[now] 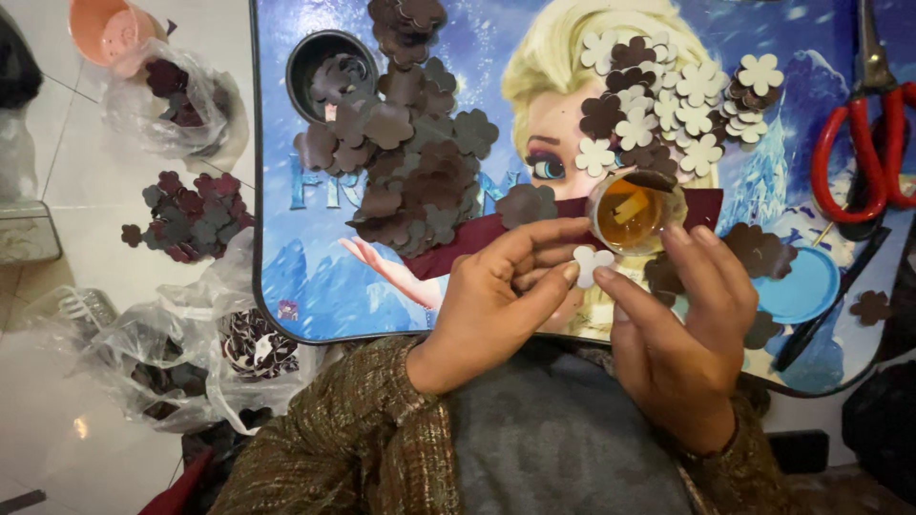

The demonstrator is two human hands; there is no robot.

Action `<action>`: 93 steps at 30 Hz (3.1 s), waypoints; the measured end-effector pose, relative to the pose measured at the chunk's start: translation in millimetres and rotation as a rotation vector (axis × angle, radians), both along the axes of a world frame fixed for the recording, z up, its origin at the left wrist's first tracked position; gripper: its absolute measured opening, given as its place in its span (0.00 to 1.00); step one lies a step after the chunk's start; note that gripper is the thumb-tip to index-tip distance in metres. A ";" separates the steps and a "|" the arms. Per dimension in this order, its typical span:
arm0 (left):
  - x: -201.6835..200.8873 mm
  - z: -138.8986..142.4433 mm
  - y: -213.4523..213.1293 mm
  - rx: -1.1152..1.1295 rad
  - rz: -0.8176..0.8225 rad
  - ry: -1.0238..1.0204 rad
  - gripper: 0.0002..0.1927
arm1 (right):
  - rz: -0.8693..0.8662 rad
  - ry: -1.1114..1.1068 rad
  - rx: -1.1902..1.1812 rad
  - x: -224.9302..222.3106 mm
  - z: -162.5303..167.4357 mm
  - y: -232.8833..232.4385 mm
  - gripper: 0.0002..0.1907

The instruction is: The person sits on the floor with a lap desk covered in flower-shaped cutouts, dips each cutout into a cup of glue, presses and folds the petals by hand, and sets the shaped flowers back on the desk in piles.

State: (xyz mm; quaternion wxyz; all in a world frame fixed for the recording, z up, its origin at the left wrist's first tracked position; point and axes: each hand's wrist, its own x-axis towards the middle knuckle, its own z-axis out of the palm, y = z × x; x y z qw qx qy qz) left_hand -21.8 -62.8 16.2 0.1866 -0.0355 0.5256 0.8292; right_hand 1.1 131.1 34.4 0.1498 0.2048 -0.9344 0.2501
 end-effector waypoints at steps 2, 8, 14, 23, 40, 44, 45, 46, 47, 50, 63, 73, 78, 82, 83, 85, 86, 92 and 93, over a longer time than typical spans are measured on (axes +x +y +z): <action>0.1 -0.1 0.3 0.002 -0.005 0.021 0.21 | 0.000 0.040 0.028 -0.9 -4.1 -1.7 0.21; 0.9 -2.5 -3.2 -0.049 -0.025 -0.028 0.24 | 0.032 0.071 0.100 -1.9 -9.1 1.1 0.22; -0.2 -4.1 -0.3 -0.042 -0.034 -0.049 0.25 | 0.055 0.079 0.087 -3.4 -11.9 1.7 0.21; 1.2 -10.0 -6.0 -0.073 -0.040 -0.018 0.27 | -0.093 0.141 -0.069 -7.6 -6.3 -2.4 0.14; 3.1 2.2 -59.0 -0.002 -0.174 -0.104 0.18 | 0.076 -0.363 -0.758 12.9 -26.1 -22.4 0.36; -13.4 14.2 -105.0 -0.853 0.233 0.385 0.09 | 0.054 -0.355 -0.715 10.9 -22.8 -28.2 0.36; -19.6 15.3 -116.8 -0.964 0.332 0.458 0.09 | 0.048 -0.353 -0.716 10.6 -21.5 -29.8 0.35; -26.4 15.7 -127.7 -1.073 0.429 0.531 0.09 | 0.050 -0.364 -0.712 9.9 -20.2 -31.1 0.35; -34.7 14.7 -137.0 -1.157 0.451 0.557 0.08 | 0.051 -0.376 -0.708 9.3 -19.3 -32.5 0.35; -54.9 9.3 -152.5 -1.332 0.475 0.606 0.09 | 0.057 -0.358 -0.662 8.8 -17.8 -36.0 0.35; -58.1 6.3 -150.5 -1.328 0.457 0.671 0.06 | -0.029 -0.381 -0.721 11.9 -23.3 -28.8 0.31; -47.4 1.8 -133.7 -1.384 0.378 0.679 0.12 | -0.074 -0.356 -0.671 14.8 -22.8 -24.0 0.28; -51.1 -5.6 -136.4 -1.334 0.386 0.672 0.12 | -0.086 -0.355 -0.596 15.3 -22.1 -23.1 0.30; -57.6 -10.2 -135.6 -1.350 0.386 0.637 0.10 | -0.071 -0.368 -0.670 15.1 -25.2 -20.9 0.29; -58.5 -10.1 -134.9 -1.344 0.393 0.640 0.08 | -0.074 -0.361 -0.657 14.9 -25.8 -19.9 0.30; -59.3 -7.3 -134.8 -1.342 0.415 0.641 0.06 | -0.077 -0.358 -0.650 15.3 -26.6 -18.3 0.30; -59.1 -4.5 -135.5 -1.358 0.425 0.657 0.05 | -0.079 -0.361 -0.657 15.5 -26.6 -17.6 0.29; -41.7 20.2 -130.3 -1.222 0.487 0.605 0.04 | -0.046 -0.375 -0.755 13.6 -19.2 -17.8 0.30; -34.3 22.7 -124.1 -1.153 0.462 0.560 0.05 | -0.017 -0.371 -0.787 13.0 -17.4 -18.7 0.31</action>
